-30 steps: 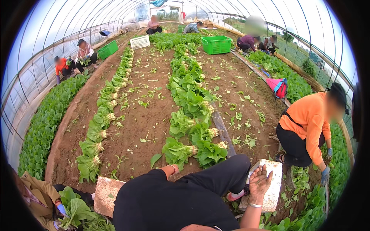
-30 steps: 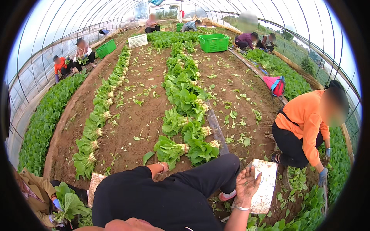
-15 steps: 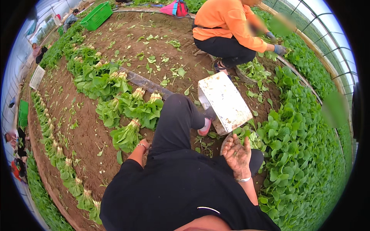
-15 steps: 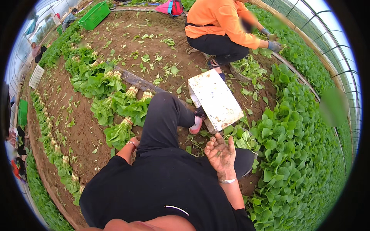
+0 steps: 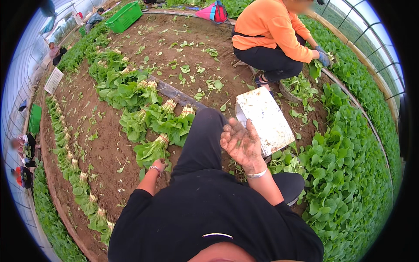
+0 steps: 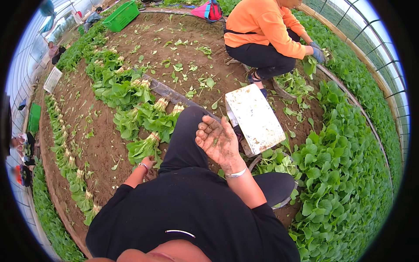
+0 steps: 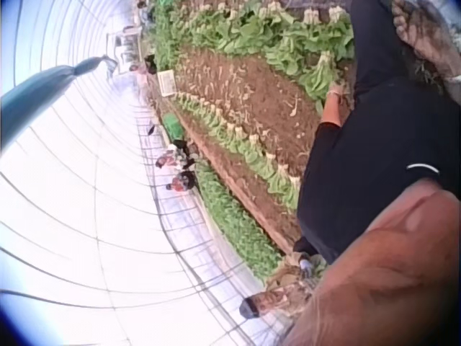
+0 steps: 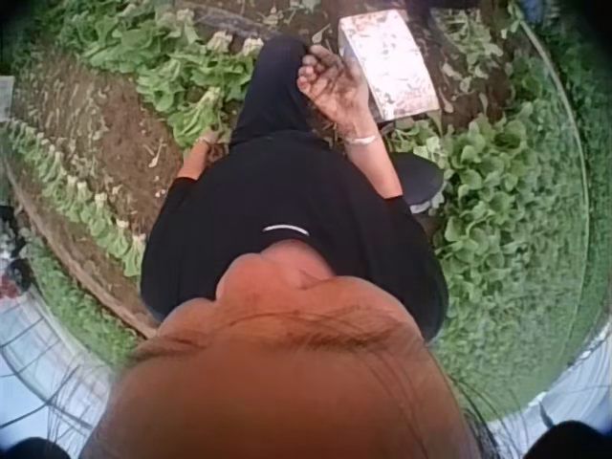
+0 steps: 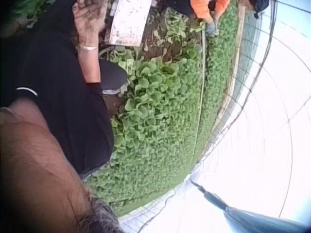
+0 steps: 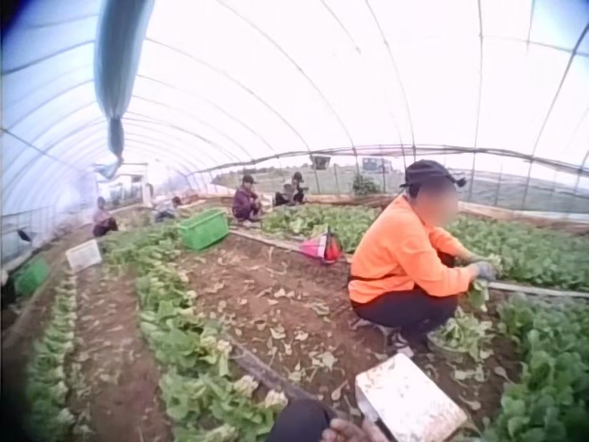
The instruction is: The person harvests leafy green vegetables by hand, pulling them from the soil and placing them into a bowl. They also trim the roots and leaves of the harvested vegetables and place them into a white box.
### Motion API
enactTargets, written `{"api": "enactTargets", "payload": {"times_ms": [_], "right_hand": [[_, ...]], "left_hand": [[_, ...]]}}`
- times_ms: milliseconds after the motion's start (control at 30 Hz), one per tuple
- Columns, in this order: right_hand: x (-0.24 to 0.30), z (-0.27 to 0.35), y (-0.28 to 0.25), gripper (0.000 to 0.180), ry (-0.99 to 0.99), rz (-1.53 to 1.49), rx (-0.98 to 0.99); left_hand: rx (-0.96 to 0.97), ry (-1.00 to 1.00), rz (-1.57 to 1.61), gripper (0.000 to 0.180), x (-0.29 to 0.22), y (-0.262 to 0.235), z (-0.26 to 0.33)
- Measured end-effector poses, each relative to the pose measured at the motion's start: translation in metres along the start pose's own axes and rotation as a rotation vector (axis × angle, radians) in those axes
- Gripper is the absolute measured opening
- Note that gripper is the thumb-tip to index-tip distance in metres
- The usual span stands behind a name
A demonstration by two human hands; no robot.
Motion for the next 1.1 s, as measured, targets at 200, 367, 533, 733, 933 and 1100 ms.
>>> {"api": "enactTargets", "payload": {"times_ms": [200, 367, 533, 733, 933, 1100], "right_hand": [[0.000, 0.022, -0.025, 0.045, -0.025, 0.005, -0.124], [0.026, 0.087, -0.036, 0.044, -0.231, 0.023, -0.296], [0.047, 0.130, -0.022, 0.043, -0.326, 0.092, -0.402], [0.040, 0.070, -0.027, 0.044, -0.225, 0.111, -0.267], [0.007, -0.022, 0.025, 0.043, 0.030, 0.177, 0.057], [0.036, -0.020, 0.003, 0.042, -0.036, 0.330, -0.082]], "left_hand": [[0.067, -0.061, -0.113, 0.055, 0.007, 0.019, 0.013], [0.118, 0.102, -0.364, 0.057, -0.013, 0.050, -0.014], [0.116, 0.182, -0.365, 0.056, -0.058, 0.067, -0.029], [0.101, 0.194, -0.508, 0.040, -0.081, 0.055, 0.008], [0.067, 0.050, -0.372, 0.052, 0.006, 0.033, 0.017], [0.154, -0.116, -0.471, 0.039, 0.029, 0.038, 0.037]]}}
Point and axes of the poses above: each hand's wrist, its own z-axis away from the middle knuckle, its own y-axis out of the palm, x = y × z, the point moved 6 cm from there along -z, towards the middle knuckle, and after that the axes turned 7 degrees about -z, right-handed, at the moved point
